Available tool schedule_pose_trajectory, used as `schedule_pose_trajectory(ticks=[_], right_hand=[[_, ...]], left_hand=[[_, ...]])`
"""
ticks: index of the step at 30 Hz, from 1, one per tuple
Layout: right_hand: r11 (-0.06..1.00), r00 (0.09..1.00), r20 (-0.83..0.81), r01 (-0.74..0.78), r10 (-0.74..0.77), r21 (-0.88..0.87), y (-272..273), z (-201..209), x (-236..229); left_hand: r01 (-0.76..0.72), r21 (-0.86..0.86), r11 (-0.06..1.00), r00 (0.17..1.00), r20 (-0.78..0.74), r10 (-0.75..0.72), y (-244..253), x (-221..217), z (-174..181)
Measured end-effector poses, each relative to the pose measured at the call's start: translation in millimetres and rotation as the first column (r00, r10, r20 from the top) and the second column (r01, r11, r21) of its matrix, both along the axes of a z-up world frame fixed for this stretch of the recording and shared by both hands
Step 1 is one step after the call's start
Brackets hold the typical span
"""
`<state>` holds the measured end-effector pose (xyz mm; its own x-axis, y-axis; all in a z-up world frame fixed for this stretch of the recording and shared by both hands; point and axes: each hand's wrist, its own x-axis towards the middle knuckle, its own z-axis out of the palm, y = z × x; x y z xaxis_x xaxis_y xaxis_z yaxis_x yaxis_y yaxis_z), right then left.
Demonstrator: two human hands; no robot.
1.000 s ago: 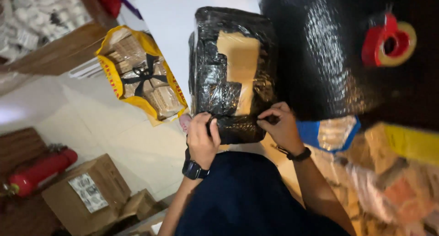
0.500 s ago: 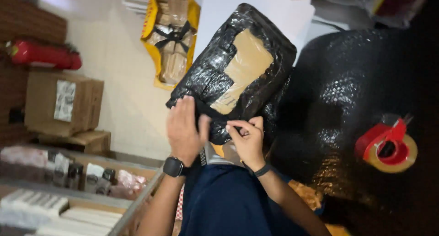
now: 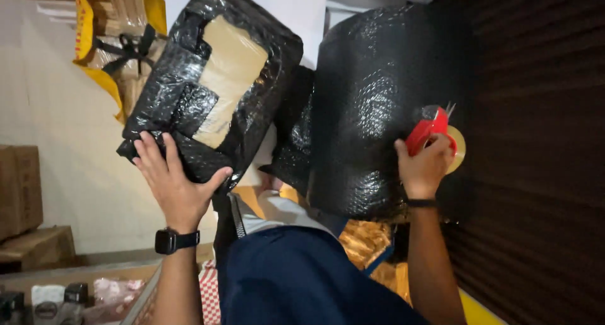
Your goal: Wrapping an object in black bubble wrap and securing it with tape using a dispenser.
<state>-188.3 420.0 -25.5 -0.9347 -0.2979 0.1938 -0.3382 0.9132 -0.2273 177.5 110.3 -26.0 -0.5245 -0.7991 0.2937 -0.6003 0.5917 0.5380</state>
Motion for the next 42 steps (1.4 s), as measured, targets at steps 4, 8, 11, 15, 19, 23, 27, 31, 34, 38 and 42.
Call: schedule_pose_trajectory(ticks=[4,8,11,15,19,23,27,31,34,38,42], right_hand=[[0.962,0.935,-0.226,-0.273,0.272,0.028,21.7,-19.4,-13.6],[0.945,0.949,-0.005,-0.313,0.314,-0.099,-17.0,93.7,33.3],[0.921,0.884,0.274,-0.328,0.378,-0.212,-57.1,162.3,72.8],[0.822,0.766,0.322,-0.565,0.557,-0.079,-147.0,207.6,127.8],[0.603,0.558,0.4,-0.798,0.727,0.017,-261.6,227.4,184.5],[0.187,0.22,0.492,-0.976,0.842,0.115,-378.1,229.1,223.4],[0.119,0.539,0.77,-0.837,0.34,0.533,-481.1,235.5,301.8],[-0.004,0.529,0.715,-0.803,0.458,0.596,-516.5,143.2,277.2],[-0.062,0.569,0.739,-0.776,0.361,0.628,-525.8,147.1,297.1],[-0.055,0.551,0.765,-0.799,0.333,0.599,-544.3,191.4,306.8],[0.068,0.52,0.773,-0.842,0.363,0.535,-547.6,207.9,306.2]], left_hand=[[-0.024,0.025,0.999,0.996,-0.084,0.026,2.4,4.2,-6.3],[-0.024,-0.023,0.999,0.997,-0.079,0.022,-0.2,11.0,-24.9],[-0.028,-0.004,1.0,0.998,-0.052,0.027,2.4,7.6,-30.4],[-0.007,0.103,0.995,1.0,-0.028,0.01,1.0,1.8,-26.6],[-0.061,0.008,0.998,0.996,-0.065,0.061,1.5,3.3,-13.5],[-0.094,-0.053,0.994,0.983,-0.16,0.084,2.6,1.8,-18.0],[-0.104,-0.062,0.993,0.975,-0.203,0.089,5.2,-5.9,-28.1],[-0.209,-0.026,0.978,0.893,-0.411,0.18,14.3,-32.8,-55.8],[-0.249,-0.065,0.966,0.881,-0.431,0.198,9.8,-29.9,-49.2],[-0.216,-0.047,0.975,0.904,-0.388,0.182,13.5,-29.6,-48.2],[-0.197,-0.037,0.98,0.924,-0.34,0.173,14.5,-30.7,-51.0]])
